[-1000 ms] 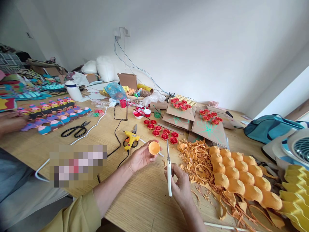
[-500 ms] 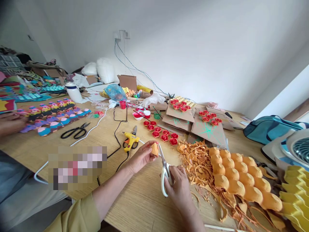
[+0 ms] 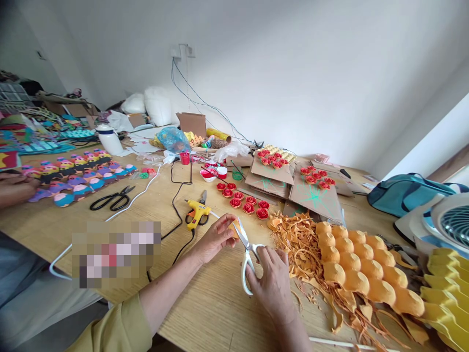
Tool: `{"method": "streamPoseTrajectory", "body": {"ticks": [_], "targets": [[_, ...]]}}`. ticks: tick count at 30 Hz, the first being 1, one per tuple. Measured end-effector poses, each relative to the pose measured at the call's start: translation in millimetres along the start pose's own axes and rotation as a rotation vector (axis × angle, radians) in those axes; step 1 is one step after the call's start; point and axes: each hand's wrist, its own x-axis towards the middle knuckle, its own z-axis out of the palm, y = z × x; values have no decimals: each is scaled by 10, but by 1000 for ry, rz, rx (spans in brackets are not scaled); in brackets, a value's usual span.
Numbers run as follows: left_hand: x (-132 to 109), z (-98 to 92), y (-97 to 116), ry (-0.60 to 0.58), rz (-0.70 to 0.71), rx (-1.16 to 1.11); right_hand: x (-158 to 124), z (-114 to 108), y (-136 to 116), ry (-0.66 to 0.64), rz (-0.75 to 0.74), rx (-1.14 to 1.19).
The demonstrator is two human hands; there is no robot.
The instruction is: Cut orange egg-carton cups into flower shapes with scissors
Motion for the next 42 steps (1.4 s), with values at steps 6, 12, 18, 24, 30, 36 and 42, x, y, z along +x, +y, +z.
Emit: {"method": "streamPoseTrajectory", "body": {"ticks": [6,12,18,24,30,36,42], "targets": [[-1,7,12,8,24,24,-7,10,32,14,-10,-16],[-7,-2,8,-19,21,-6,-16,7,36,-19,-29,31],[-2,-16,-11,-39,6,-42,-26,14,35,-28,-41,59],[10,-34,-22,-44,31,-29,-44,36,55,-31,-11,61],[11,-48,-8,-54,46,20,-72,79,107,-16,113,105],[15,-54,-29,-49,72,66,-63,81,90,-37,232,224],[15,-48,-23,-32,145,179,-54,95,102,-105,208,302]]}}
